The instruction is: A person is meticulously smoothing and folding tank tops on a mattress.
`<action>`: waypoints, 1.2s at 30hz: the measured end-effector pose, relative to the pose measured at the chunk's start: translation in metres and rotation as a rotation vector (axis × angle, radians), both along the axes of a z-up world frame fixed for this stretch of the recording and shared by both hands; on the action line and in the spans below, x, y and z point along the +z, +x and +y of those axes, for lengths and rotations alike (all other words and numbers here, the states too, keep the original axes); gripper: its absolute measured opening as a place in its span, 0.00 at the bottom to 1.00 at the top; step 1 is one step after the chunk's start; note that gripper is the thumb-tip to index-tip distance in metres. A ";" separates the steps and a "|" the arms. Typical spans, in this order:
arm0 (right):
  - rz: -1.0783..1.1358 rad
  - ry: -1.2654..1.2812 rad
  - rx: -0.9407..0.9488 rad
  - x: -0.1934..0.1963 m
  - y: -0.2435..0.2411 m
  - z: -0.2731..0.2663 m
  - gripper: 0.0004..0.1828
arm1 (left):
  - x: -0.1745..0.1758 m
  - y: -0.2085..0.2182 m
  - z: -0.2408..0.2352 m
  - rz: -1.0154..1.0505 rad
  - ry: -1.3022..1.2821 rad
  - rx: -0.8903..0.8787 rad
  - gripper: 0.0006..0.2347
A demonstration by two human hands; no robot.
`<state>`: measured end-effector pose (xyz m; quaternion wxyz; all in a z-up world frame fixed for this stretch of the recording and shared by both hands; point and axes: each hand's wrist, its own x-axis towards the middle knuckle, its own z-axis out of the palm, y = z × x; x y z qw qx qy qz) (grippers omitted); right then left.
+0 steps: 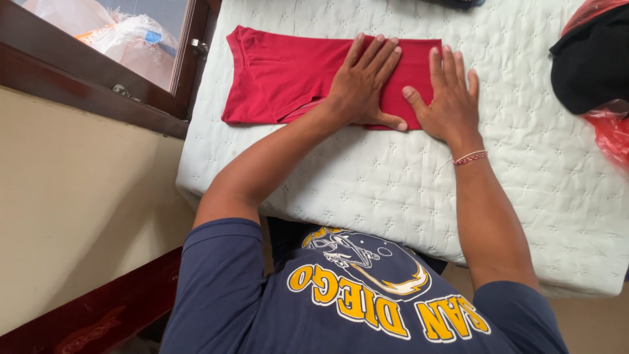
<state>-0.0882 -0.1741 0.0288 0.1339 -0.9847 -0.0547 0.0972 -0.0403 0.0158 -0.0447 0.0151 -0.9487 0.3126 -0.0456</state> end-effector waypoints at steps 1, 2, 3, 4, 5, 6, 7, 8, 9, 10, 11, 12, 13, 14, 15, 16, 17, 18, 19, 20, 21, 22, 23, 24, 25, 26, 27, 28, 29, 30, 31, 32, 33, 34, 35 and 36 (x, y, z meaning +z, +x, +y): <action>0.006 0.001 -0.001 -0.005 -0.002 -0.003 0.46 | -0.001 -0.002 0.004 0.006 0.001 -0.001 0.66; -0.057 0.031 0.009 -0.009 -0.002 -0.005 0.44 | -0.001 -0.002 0.009 0.000 -0.009 0.008 0.65; -0.120 0.061 0.018 -0.012 -0.001 -0.007 0.43 | -0.001 -0.002 0.014 -0.007 -0.019 0.016 0.65; -0.122 0.060 0.030 -0.021 -0.004 -0.012 0.43 | 0.000 -0.008 0.018 -0.009 -0.021 0.028 0.65; -0.405 0.083 0.015 -0.029 -0.006 -0.017 0.38 | 0.001 -0.013 0.022 -0.075 -0.083 0.028 0.64; -0.688 0.109 0.003 -0.037 -0.008 -0.022 0.33 | 0.002 -0.017 0.026 -0.143 -0.144 0.025 0.62; -0.691 0.111 0.013 -0.043 -0.005 -0.028 0.33 | 0.009 -0.021 0.032 -0.146 -0.145 0.034 0.62; -0.670 0.050 -0.081 -0.051 -0.004 -0.035 0.25 | 0.014 -0.029 0.036 -0.126 -0.189 0.013 0.54; -0.649 -0.011 -0.174 -0.058 -0.004 -0.042 0.19 | 0.019 -0.036 0.042 -0.106 -0.232 -0.008 0.45; -0.646 -0.008 -0.163 -0.049 -0.006 -0.037 0.19 | 0.014 -0.035 0.041 -0.104 -0.232 0.004 0.45; -0.450 0.089 -0.249 -0.040 -0.008 -0.032 0.21 | 0.009 -0.035 0.041 -0.119 -0.201 0.032 0.44; -0.248 0.182 -0.328 -0.030 -0.010 -0.027 0.24 | 0.003 -0.035 0.041 -0.134 -0.170 0.059 0.43; -0.243 0.181 -0.317 -0.024 -0.012 -0.023 0.24 | 0.001 -0.035 0.041 -0.131 -0.170 0.070 0.43; -0.123 0.220 -0.386 -0.018 -0.014 -0.020 0.24 | -0.001 -0.034 0.041 -0.159 -0.188 0.057 0.42; -0.001 0.258 -0.453 -0.012 -0.015 -0.016 0.24 | -0.003 -0.032 0.041 -0.187 -0.205 0.045 0.42; -0.002 0.257 -0.449 -0.016 -0.013 -0.020 0.24 | -0.007 -0.029 0.041 -0.188 -0.206 0.049 0.42; 0.007 0.397 -0.440 -0.020 -0.011 -0.023 0.18 | -0.012 -0.025 0.041 -0.167 -0.343 0.035 0.39; 0.019 0.532 -0.432 -0.024 -0.011 -0.028 0.15 | -0.017 -0.023 0.039 -0.142 -0.483 0.019 0.36; 0.021 0.527 -0.432 -0.026 -0.012 -0.026 0.15 | -0.004 -0.024 0.040 -0.139 -0.488 0.021 0.36; -0.066 0.688 -0.400 -0.027 -0.011 -0.024 0.14 | 0.009 -0.024 0.041 -0.038 -0.738 0.070 0.30; -0.153 0.849 -0.364 -0.027 -0.009 -0.022 0.14 | 0.023 -0.024 0.042 0.065 -0.988 0.118 0.25; -0.151 0.846 -0.362 -0.020 -0.011 -0.009 0.14 | 0.043 -0.026 0.047 0.066 -0.990 0.121 0.25; -0.264 0.838 -0.264 -0.013 -0.014 0.003 0.11 | 0.063 -0.029 0.052 0.227 -1.163 0.196 0.26; -0.374 0.830 -0.164 -0.007 -0.016 0.015 0.08 | 0.083 -0.033 0.058 0.394 -1.329 0.272 0.28; -0.371 0.829 -0.162 0.004 -0.018 0.036 0.08 | 0.098 -0.033 0.067 0.394 -1.330 0.276 0.28; -0.479 0.802 -0.030 0.015 -0.021 0.058 0.07 | 0.113 -0.034 0.077 0.658 -1.372 0.340 0.35; -0.583 0.771 0.104 0.025 -0.024 0.080 0.05 | 0.128 -0.034 0.087 0.926 -1.399 0.402 0.44; -0.577 0.774 0.107 0.033 -0.026 0.105 0.05 | 0.131 -0.031 0.097 0.924 -1.400 0.409 0.44; -0.618 0.744 0.203 0.041 -0.028 0.129 0.05 | 0.135 -0.028 0.107 0.960 -1.459 0.453 0.44; -0.663 0.715 0.297 0.049 -0.030 0.154 0.04 | 0.139 -0.023 0.118 0.992 -1.514 0.492 0.44; -0.663 0.720 0.299 0.041 -0.026 0.170 0.04 | 0.135 -0.021 0.133 0.987 -1.512 0.496 0.44; -0.715 0.630 0.384 0.033 -0.023 0.187 0.05 | 0.130 -0.020 0.148 0.826 -1.468 0.521 0.32; -0.765 0.538 0.468 0.025 -0.020 0.204 0.06 | 0.125 -0.018 0.163 0.667 -1.420 0.543 0.21; -0.768 0.542 0.468 0.014 -0.020 0.213 0.06 | 0.090 -0.002 0.183 0.663 -1.416 0.544 0.21; -0.745 0.412 0.492 0.003 -0.020 0.223 0.11 | 0.055 0.015 0.204 0.470 -1.279 0.483 0.10; -0.723 0.283 0.517 -0.008 -0.019 0.233 0.19 | 0.021 0.032 0.226 0.281 -1.135 0.422 0.08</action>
